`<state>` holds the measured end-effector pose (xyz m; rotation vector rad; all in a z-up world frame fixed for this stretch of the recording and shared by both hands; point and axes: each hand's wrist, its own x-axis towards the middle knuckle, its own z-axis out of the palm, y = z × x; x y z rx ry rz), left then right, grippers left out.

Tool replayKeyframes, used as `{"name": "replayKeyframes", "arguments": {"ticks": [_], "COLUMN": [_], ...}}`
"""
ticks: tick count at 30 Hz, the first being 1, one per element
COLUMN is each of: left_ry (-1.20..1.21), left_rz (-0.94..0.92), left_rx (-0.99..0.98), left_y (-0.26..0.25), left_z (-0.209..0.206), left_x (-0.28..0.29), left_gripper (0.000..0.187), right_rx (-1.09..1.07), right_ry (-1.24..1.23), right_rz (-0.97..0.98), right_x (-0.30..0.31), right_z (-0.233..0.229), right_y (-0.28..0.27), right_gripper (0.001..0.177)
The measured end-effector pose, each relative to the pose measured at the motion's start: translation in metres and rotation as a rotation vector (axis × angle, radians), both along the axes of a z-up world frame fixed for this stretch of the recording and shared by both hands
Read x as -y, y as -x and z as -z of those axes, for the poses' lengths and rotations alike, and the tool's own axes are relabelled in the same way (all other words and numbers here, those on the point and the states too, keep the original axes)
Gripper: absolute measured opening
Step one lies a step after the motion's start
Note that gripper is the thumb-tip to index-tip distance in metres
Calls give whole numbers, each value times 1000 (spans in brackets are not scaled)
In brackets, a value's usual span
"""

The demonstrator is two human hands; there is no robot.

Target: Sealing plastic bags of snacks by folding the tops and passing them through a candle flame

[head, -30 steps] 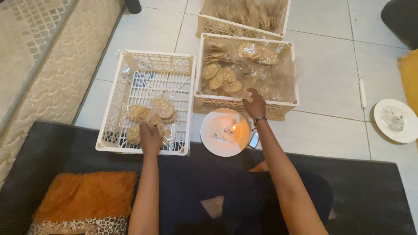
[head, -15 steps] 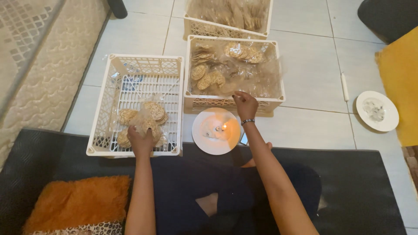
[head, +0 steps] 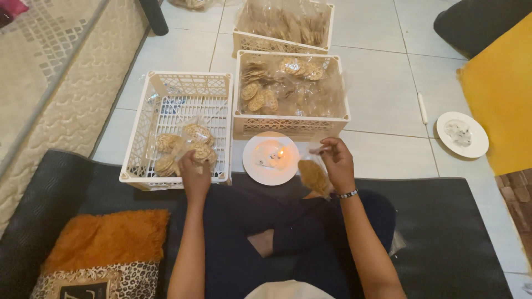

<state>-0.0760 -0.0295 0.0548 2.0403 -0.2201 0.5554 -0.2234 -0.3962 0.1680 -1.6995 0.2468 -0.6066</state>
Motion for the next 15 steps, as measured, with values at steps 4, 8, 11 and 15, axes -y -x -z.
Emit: {"name": "replayKeyframes", "arguments": {"ticks": [4,8,11,15], "left_ry": [-228,-459,34,222], "left_rz": [121,511,880,965], "left_rx": [-334,-303,-394,-342], "left_y": [59,105,171,247], "left_z": [-42,-45,-84,-117], "left_x": [21,36,44,47], "left_gripper": [34,36,45,31], "right_rx": [-24,-49,-41,-62], "right_ry": [-107,-49,-63,-306], "right_rz": [-238,-224,-190,-458], "right_x": [-20,-49,-88,-127], "right_z": [-20,-13,2,-7], "right_y": [64,135,181,210], "right_gripper": [43,35,32,33]}}
